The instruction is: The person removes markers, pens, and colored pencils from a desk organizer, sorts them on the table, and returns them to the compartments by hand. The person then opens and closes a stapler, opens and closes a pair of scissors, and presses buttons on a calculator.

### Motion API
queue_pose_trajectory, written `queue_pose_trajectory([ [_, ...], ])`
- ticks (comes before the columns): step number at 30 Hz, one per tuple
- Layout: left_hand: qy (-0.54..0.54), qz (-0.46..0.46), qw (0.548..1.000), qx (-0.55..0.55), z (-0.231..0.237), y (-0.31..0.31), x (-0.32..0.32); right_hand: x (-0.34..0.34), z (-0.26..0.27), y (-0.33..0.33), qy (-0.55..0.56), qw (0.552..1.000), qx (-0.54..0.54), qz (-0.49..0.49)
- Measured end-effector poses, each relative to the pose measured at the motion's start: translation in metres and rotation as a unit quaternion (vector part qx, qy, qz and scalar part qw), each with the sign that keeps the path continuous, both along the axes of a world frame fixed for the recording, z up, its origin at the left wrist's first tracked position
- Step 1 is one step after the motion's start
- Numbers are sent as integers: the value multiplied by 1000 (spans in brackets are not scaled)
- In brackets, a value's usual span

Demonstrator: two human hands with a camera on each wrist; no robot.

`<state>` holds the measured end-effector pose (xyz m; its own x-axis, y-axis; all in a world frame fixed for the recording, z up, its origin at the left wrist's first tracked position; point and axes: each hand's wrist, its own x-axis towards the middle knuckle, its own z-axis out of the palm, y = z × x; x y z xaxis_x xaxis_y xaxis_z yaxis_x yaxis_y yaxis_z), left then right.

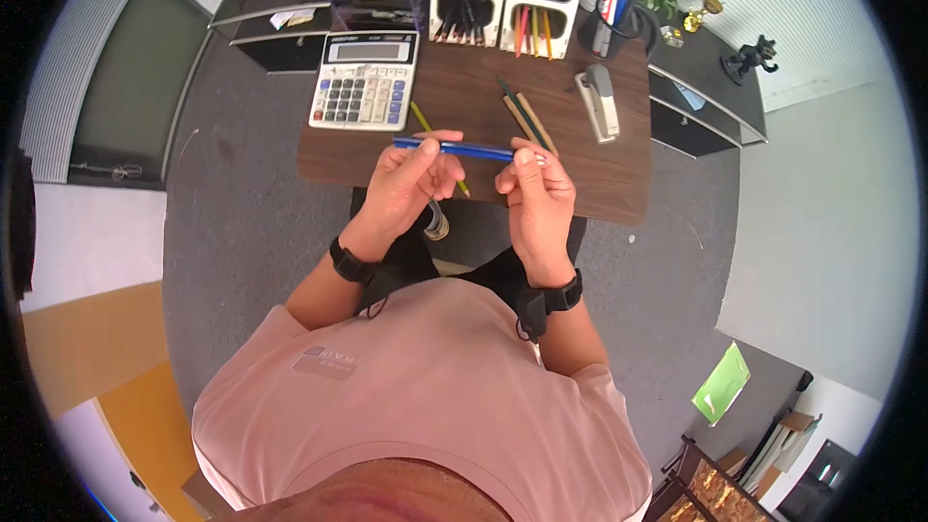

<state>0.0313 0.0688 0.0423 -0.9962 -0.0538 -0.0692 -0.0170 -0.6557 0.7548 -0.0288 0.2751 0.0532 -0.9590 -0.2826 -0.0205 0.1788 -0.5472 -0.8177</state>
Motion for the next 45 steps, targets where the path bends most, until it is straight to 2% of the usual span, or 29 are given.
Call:
queue_pose_trajectory([
  [2,7,-11,1000,3,-3,0,1,-1,1,2,7,1000,-6,-5],
  [4,2,-4,1000,10,-7,-3,0,-1,0,8,82,989,124,1],
  [5,1,-7,1000,8,-8,-4,0,0,4,11,98,985,144,7],
  [10,25,-31,999,-19,-12,-11,-6,-5,26,19,122,979,164,12],
  [12,76,26,979,-187,-6,-17,-7,-15,47,27,168,959,219,-60],
  [13,81,64,967,-233,-1,-17,-6,-23,58,34,173,951,232,-107],
  [14,83,58,967,-234,-3,-20,-5,-33,62,44,171,944,238,-153],
  [16,96,138,889,-426,-9,-28,-6,-50,80,55,166,936,205,-232],
  [17,117,175,866,-454,0,-25,-8,-58,85,62,160,928,214,-259],
  [20,99,187,843,-495,-20,-33,-10,-74,89,68,169,913,216,-303],
  [22,97,177,840,-504,-24,-32,-13,-80,85,71,177,905,215,-322],
  [28,139,189,810,-537,-29,-31,-16,-97,76,67,187,906,219,-310],
  [32,146,168,807,-546,-25,-28,-14,-109,68,57,199,912,201,-296],
  [35,114,144,800,-571,-21,-29,-11,-115,63,49,224,917,188,-272],
  [38,108,148,802,-569,-22,-28,-11,-121,60,48,231,914,195,-270],
  [40,161,182,793,-559,-23,-26,-16,-122,60,47,228,916,194,-267],
  [45,153,181,790,-565,-24,-27,-16,-125,58,45,245,915,188,-260],
])
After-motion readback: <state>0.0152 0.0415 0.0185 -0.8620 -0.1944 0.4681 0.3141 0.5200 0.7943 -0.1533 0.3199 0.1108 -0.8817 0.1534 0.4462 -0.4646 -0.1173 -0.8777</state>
